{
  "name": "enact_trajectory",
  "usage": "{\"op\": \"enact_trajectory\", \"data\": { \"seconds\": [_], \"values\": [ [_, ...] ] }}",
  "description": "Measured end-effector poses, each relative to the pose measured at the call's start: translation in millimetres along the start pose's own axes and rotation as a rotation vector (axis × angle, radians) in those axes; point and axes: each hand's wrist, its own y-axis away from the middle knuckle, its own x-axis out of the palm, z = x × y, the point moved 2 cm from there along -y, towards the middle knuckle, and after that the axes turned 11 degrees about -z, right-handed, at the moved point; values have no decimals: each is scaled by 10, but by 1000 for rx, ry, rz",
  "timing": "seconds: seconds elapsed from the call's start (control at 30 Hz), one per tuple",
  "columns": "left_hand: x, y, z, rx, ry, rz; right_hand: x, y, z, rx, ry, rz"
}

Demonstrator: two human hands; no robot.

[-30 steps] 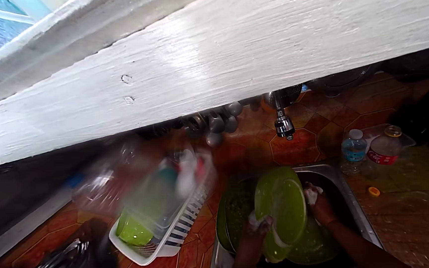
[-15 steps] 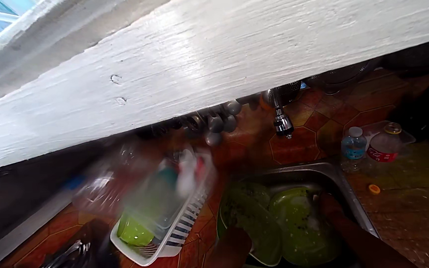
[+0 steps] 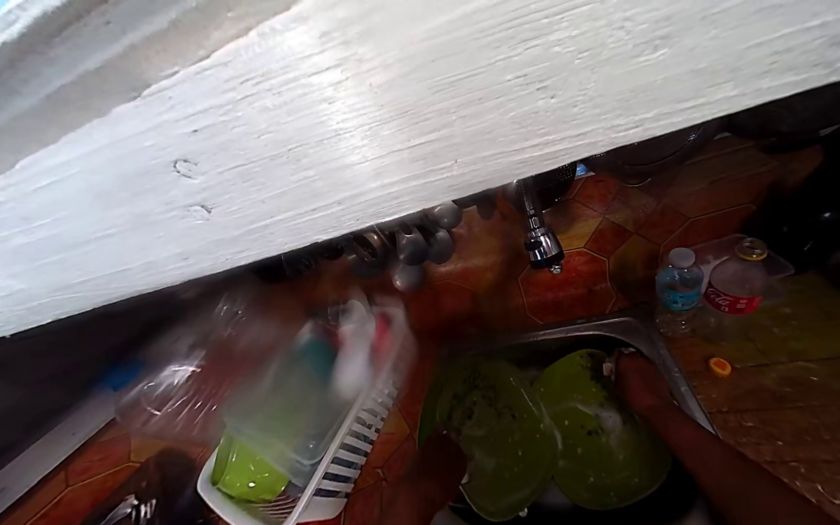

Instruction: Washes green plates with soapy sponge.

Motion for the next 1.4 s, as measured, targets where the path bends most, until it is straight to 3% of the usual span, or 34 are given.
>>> {"op": "enact_trajectory", "data": {
  "seconds": [0.07,0.2,0.33,0.5,0.6,0.77,0.83,1.07,1.27,1.4],
  "values": [
    [-34,47,-6,-36,35,-17,95,-15,-36,7,17,-14],
    [332,-189,22,-84,75,-106,340,33,-30,5,43,54],
    [373,-331,-293,-188,204,-111,535,109,101,-4,61,138],
    [411,-530,-541,-313,289,-114,587,87,61,-51,88,7],
    [483,-706,-528,-428,348,-185,583,65,-19,4,95,38],
    [421,-805,-442,-708,757,-431,623,10,-86,97,31,99],
    [407,-786,-481,-776,899,-446,617,8,-87,117,19,103],
    [516,-928,-776,-776,1058,-298,634,15,-94,118,34,67],
    [660,-1005,-665,-808,1331,-486,648,-54,-149,173,-31,76],
    [225,-590,-383,-883,1054,-522,616,-28,-150,160,-65,78]
  ]
}}
